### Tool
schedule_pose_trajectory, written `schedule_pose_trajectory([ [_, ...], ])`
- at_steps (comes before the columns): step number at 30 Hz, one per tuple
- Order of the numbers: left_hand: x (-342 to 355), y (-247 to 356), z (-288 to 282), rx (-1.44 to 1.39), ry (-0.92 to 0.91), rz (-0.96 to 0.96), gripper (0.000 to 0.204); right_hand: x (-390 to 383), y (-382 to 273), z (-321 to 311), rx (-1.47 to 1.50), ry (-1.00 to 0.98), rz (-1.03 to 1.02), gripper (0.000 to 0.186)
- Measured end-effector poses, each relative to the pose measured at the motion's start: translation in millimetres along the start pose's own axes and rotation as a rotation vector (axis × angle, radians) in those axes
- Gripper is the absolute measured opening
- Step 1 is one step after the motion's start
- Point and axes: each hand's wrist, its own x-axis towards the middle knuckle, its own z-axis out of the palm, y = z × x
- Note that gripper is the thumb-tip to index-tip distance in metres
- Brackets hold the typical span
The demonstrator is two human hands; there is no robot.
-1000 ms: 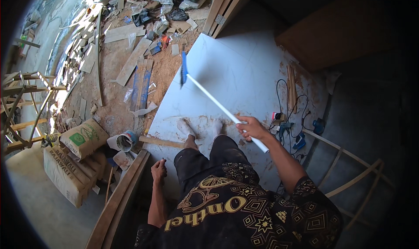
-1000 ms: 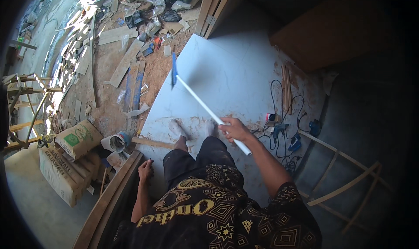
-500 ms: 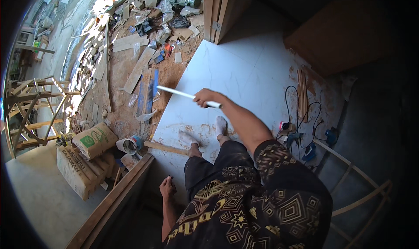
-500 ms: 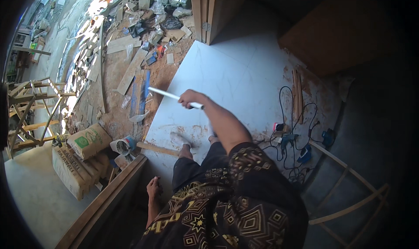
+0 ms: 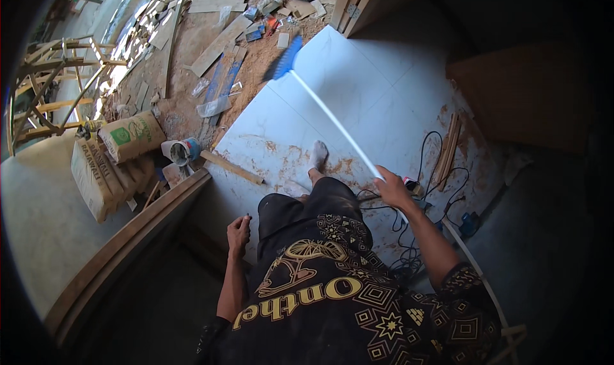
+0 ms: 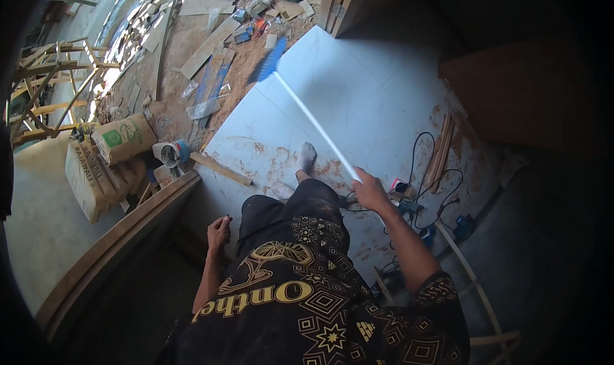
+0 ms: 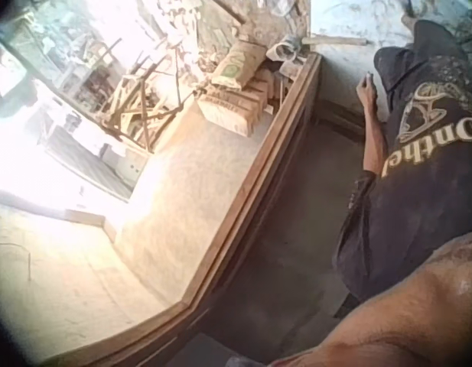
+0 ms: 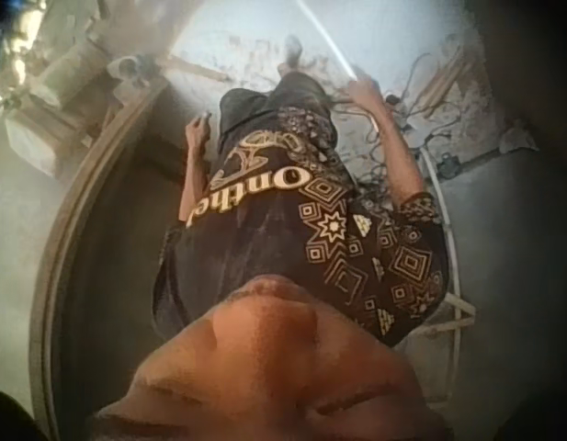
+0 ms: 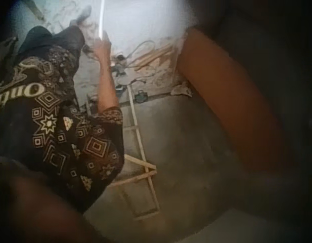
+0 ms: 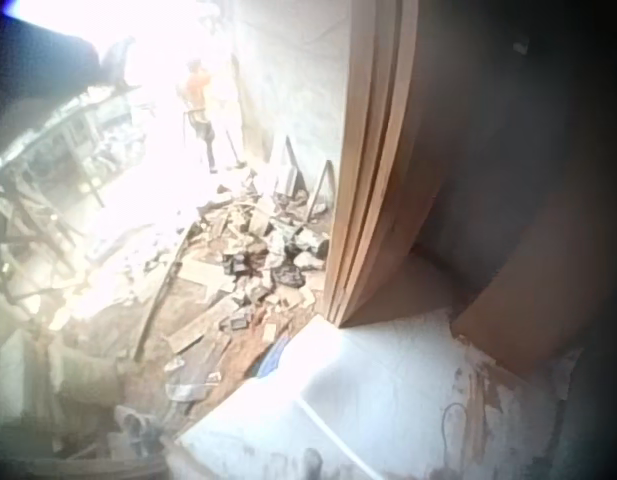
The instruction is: The person marks a wooden plank with a pen, sweeps sawdust from the floor using a brush, and positions a wooden door against a frame.
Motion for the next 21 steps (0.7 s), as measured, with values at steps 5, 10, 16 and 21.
schedule_pose_trajectory([
  [5,-13,-37,11,-0.142,0.006,-0.124,0.029,-47,71,-17,-0.323,0.149,0.043,0.037],
  [10,-27,-76,18,-0.204,-0.006,-0.151,0.030,26,68,67,-0.555,-0.124,0.098,0.042],
  [16,-38,-107,0,-0.216,0.010,-0.143,0.030,235,-83,249,-0.393,-0.050,-0.338,0.023],
  [21,-15,-127,-29,-0.112,0.001,-0.034,0.030,210,-194,254,-0.328,-0.066,-0.664,0.035],
])
